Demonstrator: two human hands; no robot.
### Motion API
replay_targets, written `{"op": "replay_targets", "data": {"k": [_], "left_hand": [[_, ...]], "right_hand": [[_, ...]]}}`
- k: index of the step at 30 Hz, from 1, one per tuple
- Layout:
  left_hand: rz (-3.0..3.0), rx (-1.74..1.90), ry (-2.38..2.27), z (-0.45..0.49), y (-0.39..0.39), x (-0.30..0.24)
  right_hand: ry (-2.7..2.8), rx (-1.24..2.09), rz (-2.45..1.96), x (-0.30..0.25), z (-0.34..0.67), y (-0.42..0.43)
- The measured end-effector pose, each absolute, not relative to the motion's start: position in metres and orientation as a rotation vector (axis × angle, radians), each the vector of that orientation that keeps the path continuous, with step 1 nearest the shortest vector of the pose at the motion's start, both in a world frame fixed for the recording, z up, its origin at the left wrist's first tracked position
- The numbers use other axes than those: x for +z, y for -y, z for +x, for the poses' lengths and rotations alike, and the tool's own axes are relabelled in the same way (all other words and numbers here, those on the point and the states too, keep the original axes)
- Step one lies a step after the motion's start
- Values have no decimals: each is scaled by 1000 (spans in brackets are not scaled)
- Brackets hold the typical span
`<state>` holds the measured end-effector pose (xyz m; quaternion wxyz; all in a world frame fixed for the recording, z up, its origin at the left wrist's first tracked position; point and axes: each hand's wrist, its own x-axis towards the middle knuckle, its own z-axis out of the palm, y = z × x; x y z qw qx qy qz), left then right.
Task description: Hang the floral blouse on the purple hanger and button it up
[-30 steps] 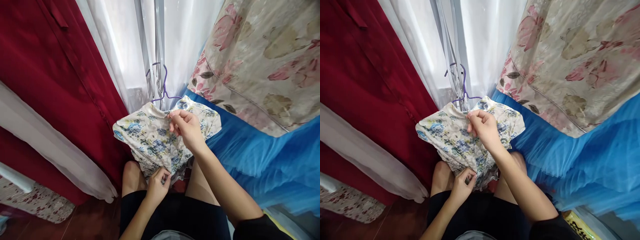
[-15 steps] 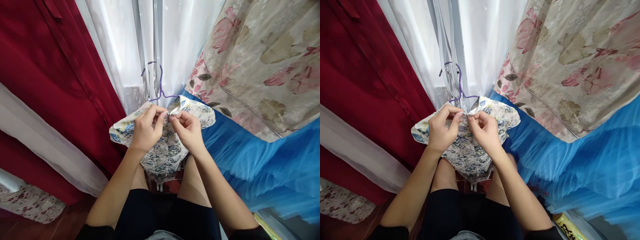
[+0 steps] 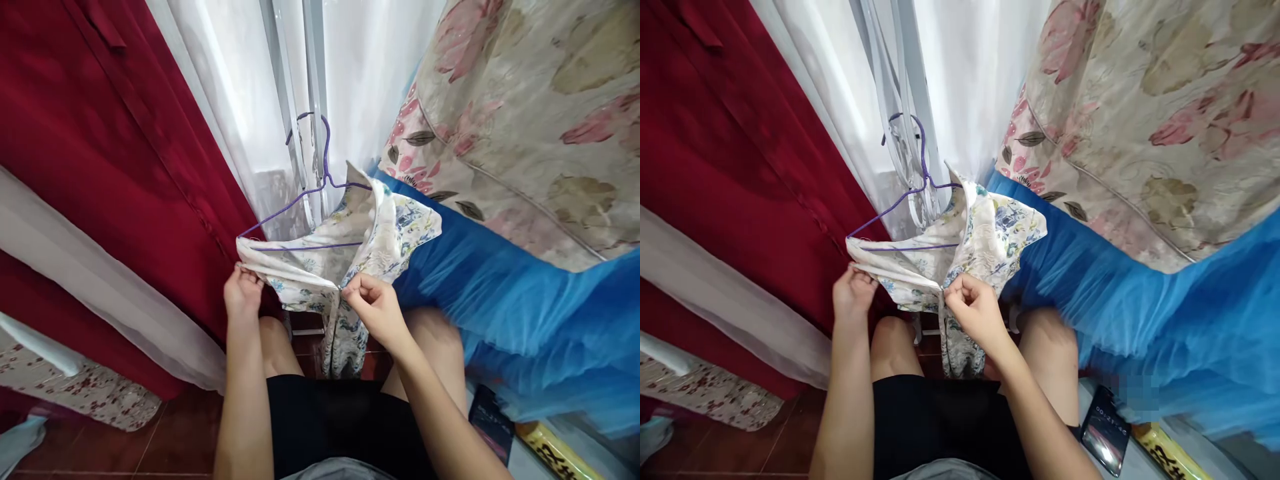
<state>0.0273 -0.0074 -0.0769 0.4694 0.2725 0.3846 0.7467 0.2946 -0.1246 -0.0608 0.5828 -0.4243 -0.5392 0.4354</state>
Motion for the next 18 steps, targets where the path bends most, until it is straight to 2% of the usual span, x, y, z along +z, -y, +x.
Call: {"op": "replay_targets", "data": {"k": [4,8,12,15,18], "left_hand": [[480,1636,-996,75,39,-142],[487,1502,-936,133,76,-174],[607,1391,-793,177,104,-168],[755,1289,-677,197,125,-148],[1102,1125,-572,207,149,-123]], "right_hand": [[821,1044,-990,-107,304,142],[495,756,-1104,-163,333,168],[488,591,-1215,-194,357,184],[535,541,-1281,-190,357,190],[744,709,-1319,-172,347,195]]}}
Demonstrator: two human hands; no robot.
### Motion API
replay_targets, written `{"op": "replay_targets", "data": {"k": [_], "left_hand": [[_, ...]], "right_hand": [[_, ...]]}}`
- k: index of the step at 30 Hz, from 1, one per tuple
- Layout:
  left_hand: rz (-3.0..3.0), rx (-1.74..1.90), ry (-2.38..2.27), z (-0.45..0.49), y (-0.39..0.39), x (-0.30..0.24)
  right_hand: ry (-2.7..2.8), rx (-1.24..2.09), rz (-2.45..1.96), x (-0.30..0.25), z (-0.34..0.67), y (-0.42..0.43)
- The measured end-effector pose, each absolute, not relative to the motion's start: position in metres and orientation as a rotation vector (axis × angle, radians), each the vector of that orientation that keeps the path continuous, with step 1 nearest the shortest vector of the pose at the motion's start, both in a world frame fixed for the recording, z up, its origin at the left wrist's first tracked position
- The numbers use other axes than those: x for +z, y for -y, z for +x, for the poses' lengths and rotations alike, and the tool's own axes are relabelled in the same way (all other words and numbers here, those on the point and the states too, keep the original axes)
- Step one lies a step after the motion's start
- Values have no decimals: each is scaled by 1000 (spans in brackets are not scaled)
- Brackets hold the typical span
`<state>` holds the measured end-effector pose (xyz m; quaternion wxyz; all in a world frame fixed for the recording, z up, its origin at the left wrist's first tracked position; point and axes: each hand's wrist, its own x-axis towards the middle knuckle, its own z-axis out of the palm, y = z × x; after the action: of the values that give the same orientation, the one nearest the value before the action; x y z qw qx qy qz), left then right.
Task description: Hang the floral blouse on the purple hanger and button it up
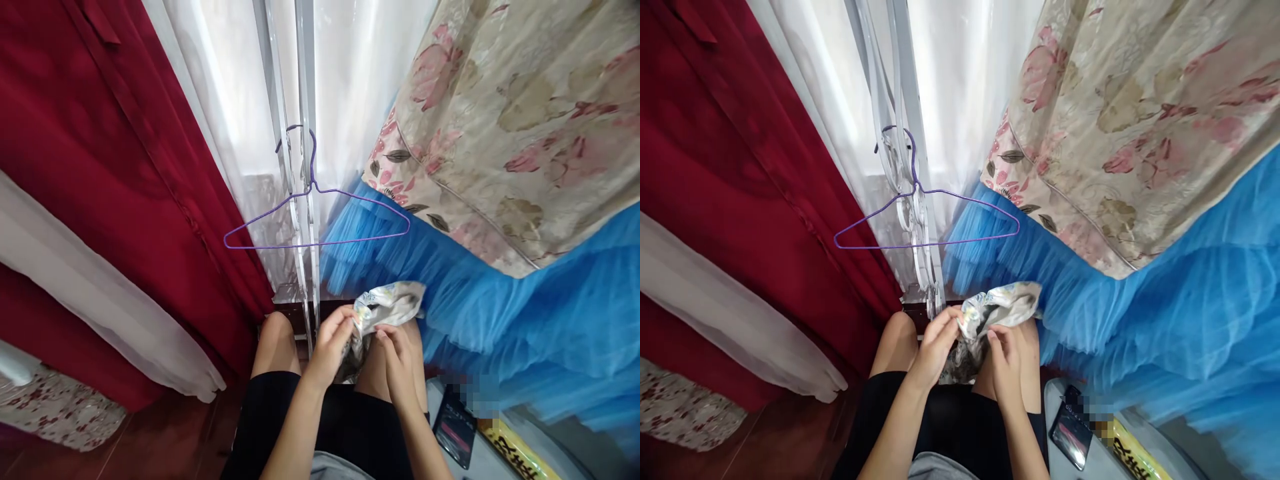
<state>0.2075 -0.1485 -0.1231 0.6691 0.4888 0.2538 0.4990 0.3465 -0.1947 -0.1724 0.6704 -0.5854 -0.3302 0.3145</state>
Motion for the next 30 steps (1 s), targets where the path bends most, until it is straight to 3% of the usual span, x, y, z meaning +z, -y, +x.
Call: {"op": "replay_targets", "data": {"k": [8,15,19,22,27,30], "left_hand": [[1775,1187,-872,190,159,-86],[1656,671,-608,141,162,-153],[1950,599,-778,103,174,-195],[1992,791,-967,58,152,-192],[2034,1113,-1087,-20,59,-118],[2118,1010,-1125,-43,5,-61]], "right_hand": [[870,1509,-948,-144,321,210],[1389,1833,-776,-103,354,209],[1380,1658,-997,-64,385,187],[1592,1373,-1172,-26,391,161],[1713,619,-1216,-3,372,100],[1703,400,-1232,-17,363,66]]}}
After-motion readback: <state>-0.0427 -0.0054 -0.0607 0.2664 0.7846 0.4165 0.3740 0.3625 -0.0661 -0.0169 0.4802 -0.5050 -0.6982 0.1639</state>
